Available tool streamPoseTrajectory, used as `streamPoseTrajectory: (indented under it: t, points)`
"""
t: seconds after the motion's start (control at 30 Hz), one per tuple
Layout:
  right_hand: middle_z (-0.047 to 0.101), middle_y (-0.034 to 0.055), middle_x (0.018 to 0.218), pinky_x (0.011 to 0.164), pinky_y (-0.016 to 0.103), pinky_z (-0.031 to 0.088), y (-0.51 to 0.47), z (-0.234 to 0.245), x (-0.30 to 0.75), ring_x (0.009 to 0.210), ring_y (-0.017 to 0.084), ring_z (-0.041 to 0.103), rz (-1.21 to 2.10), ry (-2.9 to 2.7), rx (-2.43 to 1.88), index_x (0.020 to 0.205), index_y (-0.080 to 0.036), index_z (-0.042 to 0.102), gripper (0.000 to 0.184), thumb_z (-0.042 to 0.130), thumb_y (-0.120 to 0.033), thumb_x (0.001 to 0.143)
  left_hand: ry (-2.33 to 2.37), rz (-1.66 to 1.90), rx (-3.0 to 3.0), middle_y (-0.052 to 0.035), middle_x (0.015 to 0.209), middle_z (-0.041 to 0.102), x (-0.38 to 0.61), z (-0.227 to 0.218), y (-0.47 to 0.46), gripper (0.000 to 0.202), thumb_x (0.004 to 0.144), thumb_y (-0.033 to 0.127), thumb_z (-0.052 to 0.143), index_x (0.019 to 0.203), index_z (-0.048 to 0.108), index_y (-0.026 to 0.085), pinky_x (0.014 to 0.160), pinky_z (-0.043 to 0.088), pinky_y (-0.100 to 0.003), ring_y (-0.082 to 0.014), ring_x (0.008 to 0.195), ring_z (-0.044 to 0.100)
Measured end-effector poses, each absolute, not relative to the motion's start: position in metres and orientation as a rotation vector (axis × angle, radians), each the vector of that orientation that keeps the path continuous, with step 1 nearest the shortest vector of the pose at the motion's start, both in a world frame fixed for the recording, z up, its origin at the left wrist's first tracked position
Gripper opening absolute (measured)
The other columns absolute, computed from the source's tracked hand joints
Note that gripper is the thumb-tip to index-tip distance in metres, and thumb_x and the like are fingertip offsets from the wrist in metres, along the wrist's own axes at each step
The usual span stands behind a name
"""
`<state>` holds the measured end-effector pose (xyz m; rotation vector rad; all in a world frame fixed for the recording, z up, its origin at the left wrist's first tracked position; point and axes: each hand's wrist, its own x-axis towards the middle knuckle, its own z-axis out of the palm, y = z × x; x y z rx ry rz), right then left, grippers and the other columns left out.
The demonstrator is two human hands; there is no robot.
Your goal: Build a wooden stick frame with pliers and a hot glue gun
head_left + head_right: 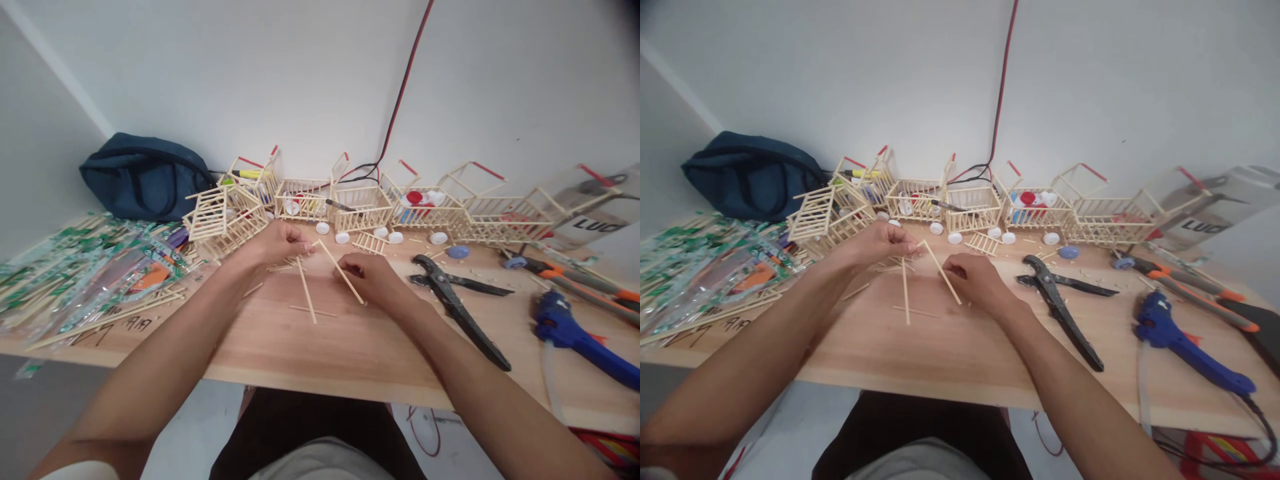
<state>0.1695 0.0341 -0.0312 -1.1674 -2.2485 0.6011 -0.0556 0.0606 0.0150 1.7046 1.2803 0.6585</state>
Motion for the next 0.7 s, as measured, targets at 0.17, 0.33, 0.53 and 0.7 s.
streamPoseTrajectory:
  t: [0.17, 0.33, 0.53, 0.7]
  points:
    - [0.059, 0.0002, 0.073, 0.061, 0.023, 0.033, 0.026, -0.026, 0.166, 0.066, 0.012, 0.049, 0.626, -2.414, -1.053, 0.08, -0.017, 0.065, 0.012, 0.061, -0.028, 0.083, 1.255, 0.641, 1.747, -0.0056, 0.073, 0.071, -0.064, 0.016, 0.065, 0.026, 0.068, 0.036, 0.07, 0.074, 0.072, 0.011, 0.065, 0.046, -0.026, -0.0164, 0.07, 0.063]
    - [0.062, 0.0008, 0.082, 0.066, 0.025, 0.035, 0.012, -0.02, 0.158, 0.074, 0.014, 0.051, 0.652, -2.552, -1.007, 0.084, -0.019, 0.061, 0.021, 0.068, -0.038, 0.078, 1.223, 0.601, 1.77, -0.0055, 0.071, 0.071, -0.07, 0.02, 0.066, 0.028, 0.066, 0.037, 0.073, 0.075, 0.072, 0.01, 0.064, 0.045, -0.025, -0.0148, 0.066, 0.061]
    - [0.063, 0.0008, 0.084, 0.069, 0.026, 0.034, 0.002, -0.015, 0.149, 0.077, 0.015, 0.052, 0.593, -2.705, -0.986, 0.081, -0.019, 0.059, 0.011, 0.063, -0.03, 0.082, 1.214, 0.558, 1.787, -0.004, 0.068, 0.069, -0.072, 0.026, 0.062, 0.029, 0.068, 0.037, 0.071, 0.077, 0.074, 0.01, 0.059, 0.04, -0.022, -0.0119, 0.061, 0.057]
    - [0.066, 0.0039, 0.081, 0.071, 0.027, 0.034, 0.013, -0.008, 0.162, 0.077, 0.017, 0.056, 0.37, -2.81, -1.174, 0.078, -0.018, 0.062, 0.01, 0.057, -0.023, 0.085, 1.222, 0.534, 1.8, -0.0028, 0.064, 0.067, -0.074, 0.025, 0.064, 0.029, 0.066, 0.038, 0.072, 0.076, 0.074, 0.011, 0.054, 0.035, -0.021, -0.0099, 0.056, 0.052]
